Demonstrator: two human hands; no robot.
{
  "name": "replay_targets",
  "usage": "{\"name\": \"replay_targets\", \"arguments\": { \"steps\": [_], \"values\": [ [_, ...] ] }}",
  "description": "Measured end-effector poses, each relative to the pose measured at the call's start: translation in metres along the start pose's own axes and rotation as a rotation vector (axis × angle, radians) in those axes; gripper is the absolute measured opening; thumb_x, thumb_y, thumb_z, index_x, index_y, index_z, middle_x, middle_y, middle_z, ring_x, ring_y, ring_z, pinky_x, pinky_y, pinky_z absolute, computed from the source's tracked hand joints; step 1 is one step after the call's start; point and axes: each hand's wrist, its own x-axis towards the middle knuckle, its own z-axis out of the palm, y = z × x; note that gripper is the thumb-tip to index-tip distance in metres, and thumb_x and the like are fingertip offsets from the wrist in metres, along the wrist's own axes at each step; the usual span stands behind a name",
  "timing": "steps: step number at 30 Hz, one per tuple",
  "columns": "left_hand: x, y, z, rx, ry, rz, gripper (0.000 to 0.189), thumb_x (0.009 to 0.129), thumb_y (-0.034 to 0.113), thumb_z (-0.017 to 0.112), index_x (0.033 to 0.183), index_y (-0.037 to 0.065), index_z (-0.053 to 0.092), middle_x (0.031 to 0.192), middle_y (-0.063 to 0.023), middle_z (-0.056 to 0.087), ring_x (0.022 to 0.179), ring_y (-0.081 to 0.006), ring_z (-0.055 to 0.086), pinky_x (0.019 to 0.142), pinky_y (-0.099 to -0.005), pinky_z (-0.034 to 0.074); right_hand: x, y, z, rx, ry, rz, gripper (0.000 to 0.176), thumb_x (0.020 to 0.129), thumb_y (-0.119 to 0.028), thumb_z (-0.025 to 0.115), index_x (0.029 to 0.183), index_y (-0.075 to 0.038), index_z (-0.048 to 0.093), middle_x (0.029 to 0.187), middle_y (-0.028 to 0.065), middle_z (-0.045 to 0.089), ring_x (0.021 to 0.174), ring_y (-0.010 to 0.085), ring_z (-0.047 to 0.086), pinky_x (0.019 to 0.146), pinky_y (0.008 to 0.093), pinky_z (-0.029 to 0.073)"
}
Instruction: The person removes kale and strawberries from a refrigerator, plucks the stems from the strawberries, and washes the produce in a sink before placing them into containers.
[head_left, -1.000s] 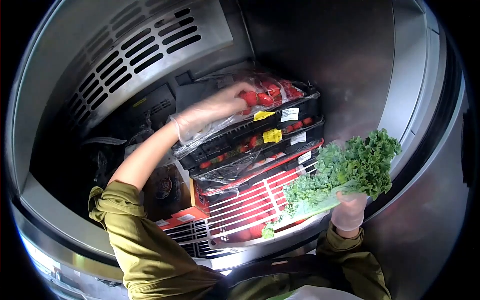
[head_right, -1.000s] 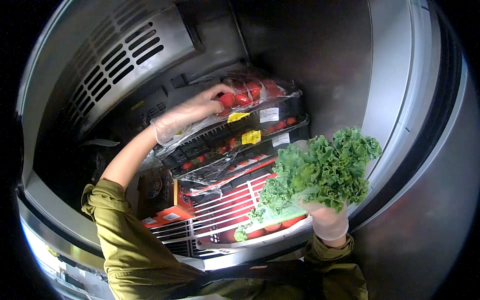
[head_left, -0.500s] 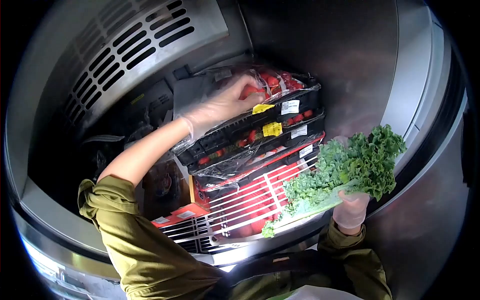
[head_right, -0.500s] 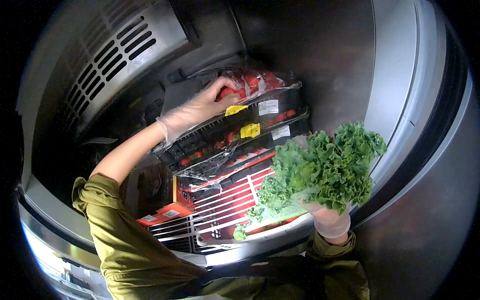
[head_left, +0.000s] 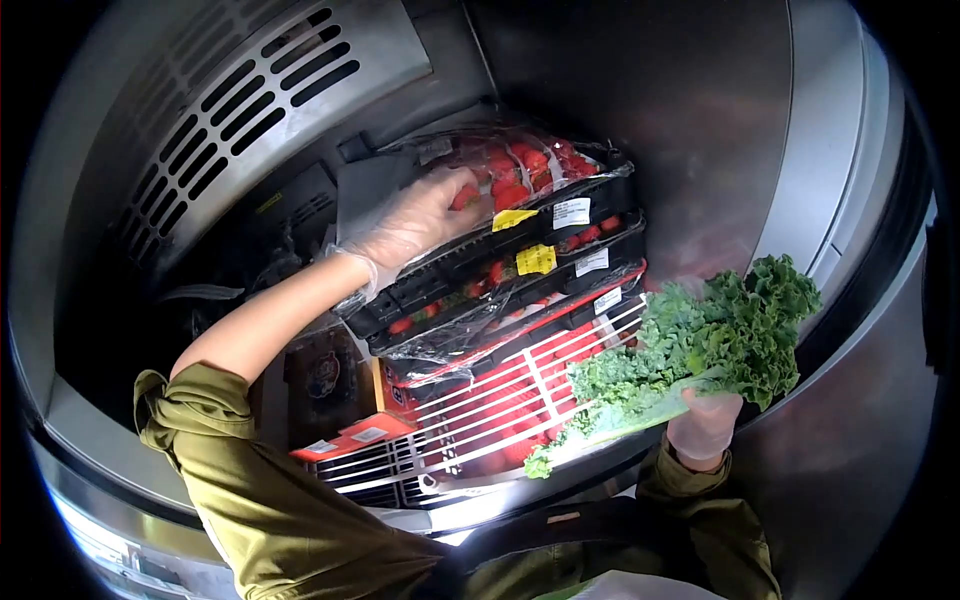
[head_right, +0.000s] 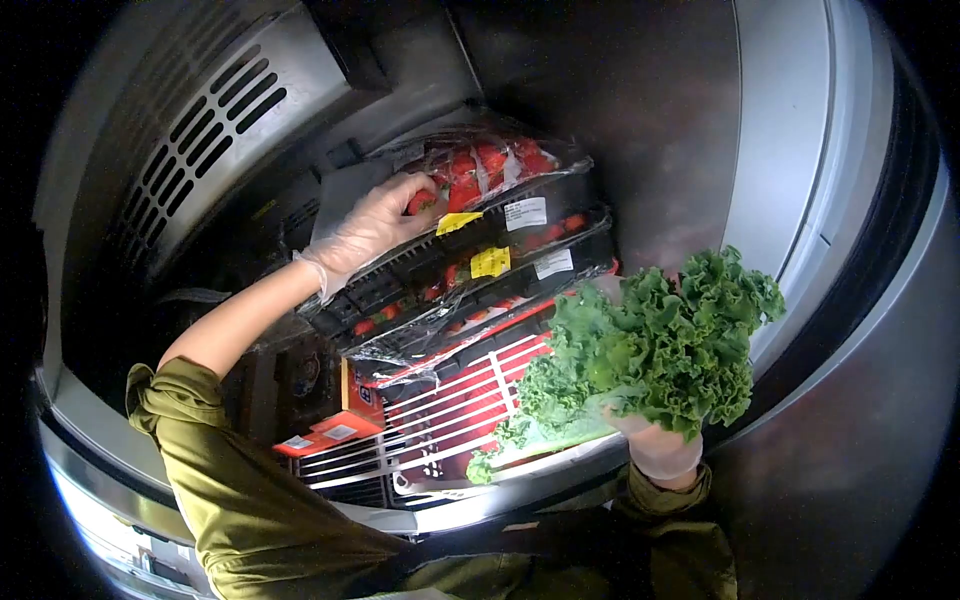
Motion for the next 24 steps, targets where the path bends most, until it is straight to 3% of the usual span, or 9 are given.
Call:
{"name": "replay_targets", "arguments": {
  "steps": [3, 6, 9, 12, 15, 24],
  "values": [
    [0.008, 0.013, -0.011, 0.008, -0.106, -0.404, 0.027, 0.084, 0.026, 0.061, 0.102, 0.007, 0.056, 0.099, -0.0152, 0.06, 0.089, -0.0181, 0.057, 0.079, -0.0299, 0.043, -0.002, 0.0, -0.001, 0.001, -0.002, 0.001, 0.024, 0.074, -0.002, 0.054, 0.097, 0.003, 0.054, 0.101, 0.0125, 0.059, 0.089, 0.0219, 0.058, 0.078, 0.0331, 0.046],
    [0.017, -0.068, 0.009, -0.133, 0.26, -0.326, 0.035, 0.084, 0.032, 0.057, 0.109, 0.006, 0.056, 0.092, -0.0077, 0.063, 0.071, -0.0146, 0.055, 0.069, -0.0281, 0.045, -0.002, 0.0, -0.003, 0.008, -0.002, 0.004, 0.024, 0.074, -0.003, 0.054, 0.098, 0.003, 0.054, 0.102, 0.0125, 0.058, 0.089, 0.022, 0.058, 0.078, 0.0332, 0.046],
    [0.025, -0.049, -0.018, -0.248, 0.012, -0.362, 0.047, 0.082, 0.033, 0.057, 0.118, 0.003, 0.052, 0.091, -0.0064, 0.062, 0.071, -0.0167, 0.058, 0.068, -0.0304, 0.047, -0.003, 0.0, -0.003, 0.005, -0.004, 0.001, 0.025, 0.074, -0.003, 0.054, 0.099, 0.003, 0.054, 0.102, 0.0126, 0.058, 0.089, 0.0221, 0.058, 0.078, 0.0334, 0.046],
    [0.04, -0.067, -0.011, -0.454, -0.043, -0.462, 0.045, 0.082, 0.034, 0.058, 0.117, 0.005, 0.053, 0.081, -0.0026, 0.056, 0.058, -0.0099, 0.048, 0.054, -0.0258, 0.041, -0.004, 0.001, -0.003, 0.006, -0.004, 0.004, 0.026, 0.074, -0.003, 0.054, 0.099, 0.003, 0.053, 0.102, 0.0127, 0.058, 0.089, 0.0222, 0.058, 0.079, 0.0335, 0.046],
    [0.057, -0.074, -0.003, -0.697, 0.025, -0.317, 0.041, 0.083, 0.032, 0.057, 0.114, 0.006, 0.054, 0.073, 0.0001, 0.051, 0.053, -0.0053, 0.04, 0.045, -0.0224, 0.033, -0.003, 0.002, -0.002, 0.001, -0.001, 0.006, 0.027, 0.074, -0.004, 0.053, 0.1, 0.003, 0.053, 0.103, 0.0128, 0.058, 0.09, 0.0223, 0.057, 0.079, 0.0337, 0.046],
    [0.049, -0.045, -0.01, -0.603, 0.053, -0.526, 0.033, 0.085, 0.029, 0.055, 0.108, 0.005, 0.055, 0.068, 0.0016, 0.048, 0.052, -0.005, 0.039, 0.043, -0.0193, 0.031, -0.003, 0.002, -0.004, 0.002, 0.007, -0.004, 0.029, 0.075, -0.005, 0.053, 0.102, 0.003, 0.052, 0.104, 0.013, 0.057, 0.091, 0.0226, 0.057, 0.08, 0.0342, 0.046]
  ]
}}
